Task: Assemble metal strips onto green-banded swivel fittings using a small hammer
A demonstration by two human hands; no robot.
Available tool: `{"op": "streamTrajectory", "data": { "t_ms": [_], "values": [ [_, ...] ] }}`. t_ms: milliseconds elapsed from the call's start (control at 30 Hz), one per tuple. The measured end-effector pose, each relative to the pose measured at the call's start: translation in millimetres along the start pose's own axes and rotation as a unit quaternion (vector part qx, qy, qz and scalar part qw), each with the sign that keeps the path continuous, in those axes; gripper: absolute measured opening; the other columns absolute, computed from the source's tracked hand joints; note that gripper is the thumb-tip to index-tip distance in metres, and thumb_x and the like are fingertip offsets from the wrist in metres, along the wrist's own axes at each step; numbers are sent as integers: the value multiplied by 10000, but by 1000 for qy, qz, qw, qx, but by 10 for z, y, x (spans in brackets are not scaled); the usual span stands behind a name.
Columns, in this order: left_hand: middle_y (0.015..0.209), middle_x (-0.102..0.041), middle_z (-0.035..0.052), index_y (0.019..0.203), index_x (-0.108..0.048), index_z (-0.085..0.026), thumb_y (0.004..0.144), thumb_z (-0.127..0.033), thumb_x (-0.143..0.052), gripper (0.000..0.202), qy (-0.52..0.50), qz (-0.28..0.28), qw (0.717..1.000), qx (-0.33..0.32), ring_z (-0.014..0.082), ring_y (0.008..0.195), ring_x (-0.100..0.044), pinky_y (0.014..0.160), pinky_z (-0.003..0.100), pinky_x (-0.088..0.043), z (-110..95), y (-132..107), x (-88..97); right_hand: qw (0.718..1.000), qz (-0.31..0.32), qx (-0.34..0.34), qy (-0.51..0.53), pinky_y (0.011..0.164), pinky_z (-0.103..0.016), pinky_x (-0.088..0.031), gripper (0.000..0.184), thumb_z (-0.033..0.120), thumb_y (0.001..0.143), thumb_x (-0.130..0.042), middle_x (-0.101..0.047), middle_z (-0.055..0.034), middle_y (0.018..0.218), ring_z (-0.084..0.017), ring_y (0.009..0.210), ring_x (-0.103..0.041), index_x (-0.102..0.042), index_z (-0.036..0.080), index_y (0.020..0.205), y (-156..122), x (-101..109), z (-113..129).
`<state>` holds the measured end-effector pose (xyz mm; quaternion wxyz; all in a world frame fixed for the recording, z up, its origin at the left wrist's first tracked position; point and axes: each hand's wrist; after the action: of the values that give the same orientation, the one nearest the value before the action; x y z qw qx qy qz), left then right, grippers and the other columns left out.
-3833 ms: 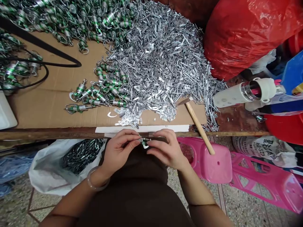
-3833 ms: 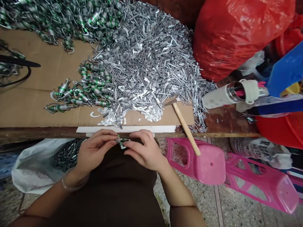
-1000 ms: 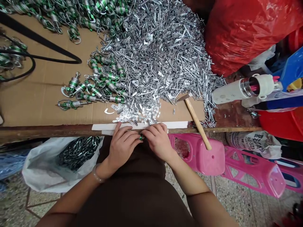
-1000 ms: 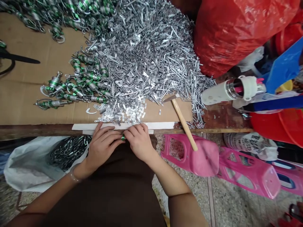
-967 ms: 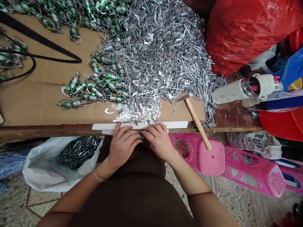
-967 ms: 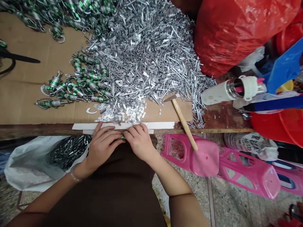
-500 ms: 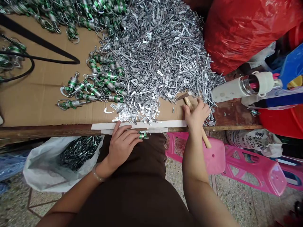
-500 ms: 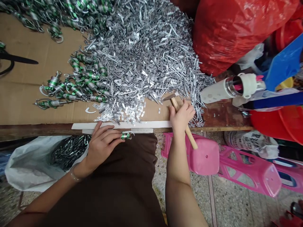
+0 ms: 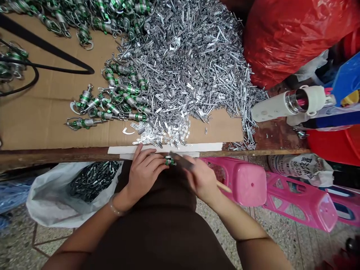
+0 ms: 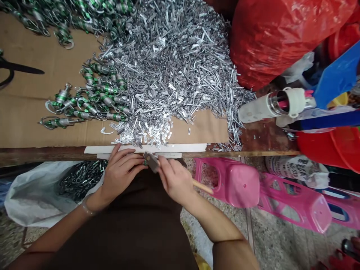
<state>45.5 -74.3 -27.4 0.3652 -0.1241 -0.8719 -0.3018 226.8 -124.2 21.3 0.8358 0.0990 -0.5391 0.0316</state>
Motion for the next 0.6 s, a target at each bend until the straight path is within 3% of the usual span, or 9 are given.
{"op": "streamTrajectory", "data": {
  "t_ms": [100,233,300,400,467,533,600],
  "values": [
    [808,-697,-22,806,-627,-197,782,-231,-647,46,2,-4,1000,-2,196,891,-580,1048,513,-333,-3,2,0,997,55,-30,-46,496,-264,-406,322,333,935,-317,-639,-57,722,-171,607,-578,-576,204,1076,21,-34,31],
    [806,-697,-21,808,-627,-201,781,-229,-648,44,4,-8,1000,-2,195,889,-584,1049,519,-333,-7,3,-1,996,59,-35,-53,538,-256,-413,354,329,942,-287,-657,-58,755,-171,657,-601,-577,194,1094,17,-18,27],
    [796,-696,-24,805,-627,-202,775,-225,-655,48,4,-9,1000,0,193,883,-585,1051,525,-330,-3,4,-2,995,67,-64,-44,545,-248,-407,334,339,935,-314,-664,-45,773,-162,646,-596,-588,211,1076,23,-5,-90],
    [786,-689,-24,823,-627,-205,771,-213,-660,62,4,-9,1000,-15,186,872,-588,1048,537,-332,17,7,-1,980,-32,-181,-79,588,-271,-408,351,360,923,-317,-638,-56,757,-170,636,-560,-611,201,1031,130,29,-509],
    [794,-678,-15,849,-631,-214,781,-196,-646,72,1,-7,999,-36,179,876,-591,1033,536,-353,36,11,5,946,-127,-258,-149,621,-312,-400,389,347,915,-302,-613,-94,809,-206,704,-541,-587,165,1106,266,52,-887],
    [799,-660,-2,877,-633,-222,790,-168,-628,102,-6,-7,998,-57,168,871,-595,1006,523,-390,53,14,16,928,-141,-287,-193,680,-354,-389,398,318,897,-335,-587,-123,851,-241,790,-522,-564,148,1174,410,64,-1219],
    [805,-639,4,903,-629,-224,792,-140,-619,139,-15,-12,997,-70,154,850,-599,979,506,-424,62,15,32,924,-123,-296,-208,728,-387,-365,389,293,879,-374,-566,-137,884,-264,844,-498,-564,156,1189,519,59,-1395]
  ]
}}
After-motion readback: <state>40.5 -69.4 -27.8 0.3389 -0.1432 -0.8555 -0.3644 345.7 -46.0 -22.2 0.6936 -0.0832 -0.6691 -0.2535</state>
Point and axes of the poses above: each hand's wrist, its own y-axis towards the middle knuckle, its own x-axis out of the back of the hand, z = x × y
